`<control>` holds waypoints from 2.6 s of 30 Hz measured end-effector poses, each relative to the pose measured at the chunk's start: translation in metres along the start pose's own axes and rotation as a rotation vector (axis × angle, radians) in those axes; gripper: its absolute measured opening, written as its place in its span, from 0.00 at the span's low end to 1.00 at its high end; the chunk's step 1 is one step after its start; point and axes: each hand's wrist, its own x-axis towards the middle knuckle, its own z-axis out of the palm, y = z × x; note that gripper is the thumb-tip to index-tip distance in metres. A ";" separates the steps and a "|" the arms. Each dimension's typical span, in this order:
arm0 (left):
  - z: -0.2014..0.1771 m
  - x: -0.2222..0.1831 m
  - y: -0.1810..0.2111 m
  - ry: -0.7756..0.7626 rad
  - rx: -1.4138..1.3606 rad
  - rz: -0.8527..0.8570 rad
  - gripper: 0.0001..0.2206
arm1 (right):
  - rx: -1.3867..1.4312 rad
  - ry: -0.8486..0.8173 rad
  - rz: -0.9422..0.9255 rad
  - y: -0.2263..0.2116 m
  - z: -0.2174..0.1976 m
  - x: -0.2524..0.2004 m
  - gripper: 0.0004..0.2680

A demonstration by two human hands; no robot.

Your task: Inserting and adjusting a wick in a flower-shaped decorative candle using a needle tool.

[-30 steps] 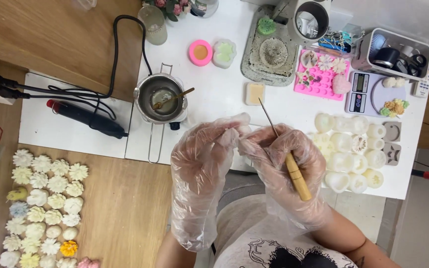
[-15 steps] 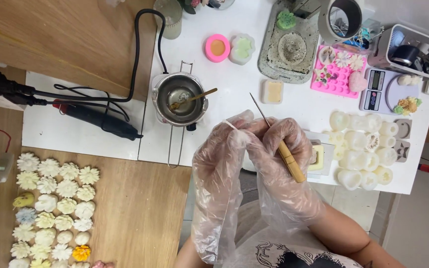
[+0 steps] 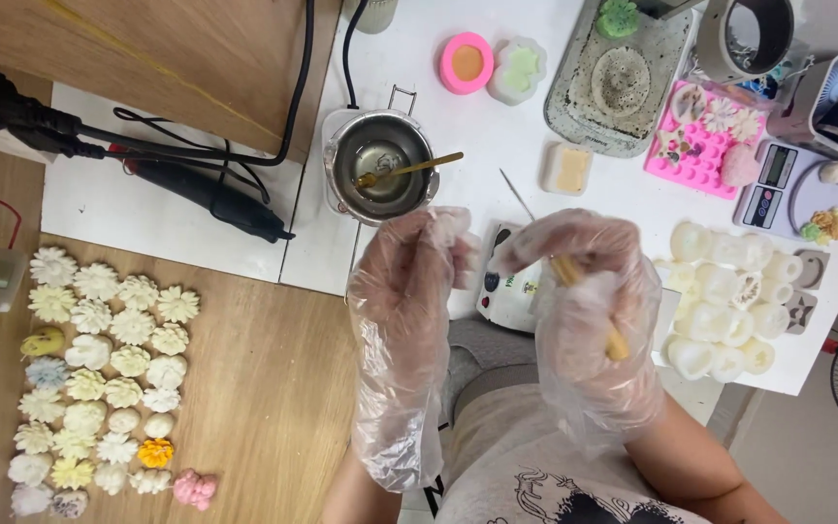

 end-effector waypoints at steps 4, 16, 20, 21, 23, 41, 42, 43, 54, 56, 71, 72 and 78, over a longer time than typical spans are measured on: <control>-0.013 -0.002 -0.009 -0.016 -0.038 -0.129 0.09 | -0.277 -0.146 -0.062 0.003 -0.002 0.002 0.07; -0.033 0.002 -0.014 -0.064 0.034 -0.153 0.13 | -0.280 -0.371 0.014 0.000 0.009 0.018 0.07; -0.035 0.004 -0.017 -0.067 0.073 -0.170 0.13 | -0.290 -0.392 0.002 0.000 0.009 0.020 0.06; -0.036 0.004 -0.018 -0.080 0.099 -0.146 0.13 | -0.288 -0.393 0.002 -0.001 0.010 0.021 0.06; -0.035 0.003 -0.018 -0.075 0.073 -0.145 0.13 | -0.301 -0.396 0.010 0.000 0.009 0.021 0.06; -0.028 0.004 -0.007 -0.024 0.069 -0.148 0.12 | -0.353 -0.386 0.024 0.007 0.009 0.018 0.06; -0.028 0.003 -0.007 -0.026 0.085 -0.143 0.12 | -0.341 -0.391 0.011 0.007 0.009 0.017 0.05; -0.026 0.003 -0.005 -0.026 0.084 -0.144 0.12 | -0.341 -0.390 0.012 0.008 0.009 0.017 0.05; -0.022 0.000 0.005 0.006 0.135 -0.141 0.13 | -0.442 -0.420 -0.069 0.011 0.013 0.020 0.03; -0.023 0.000 0.005 -0.012 0.155 -0.122 0.13 | -0.452 -0.429 -0.109 0.014 0.013 0.020 0.02; -0.029 0.005 -0.007 0.017 0.166 -0.143 0.13 | -0.484 -0.418 -0.167 0.025 0.013 0.022 0.03; -0.028 0.004 -0.007 0.017 0.140 -0.155 0.13 | -0.478 -0.441 -0.156 0.024 0.014 0.022 0.03; -0.023 0.004 -0.002 0.031 0.102 -0.168 0.13 | -0.428 -0.493 -0.149 0.019 0.015 0.029 0.03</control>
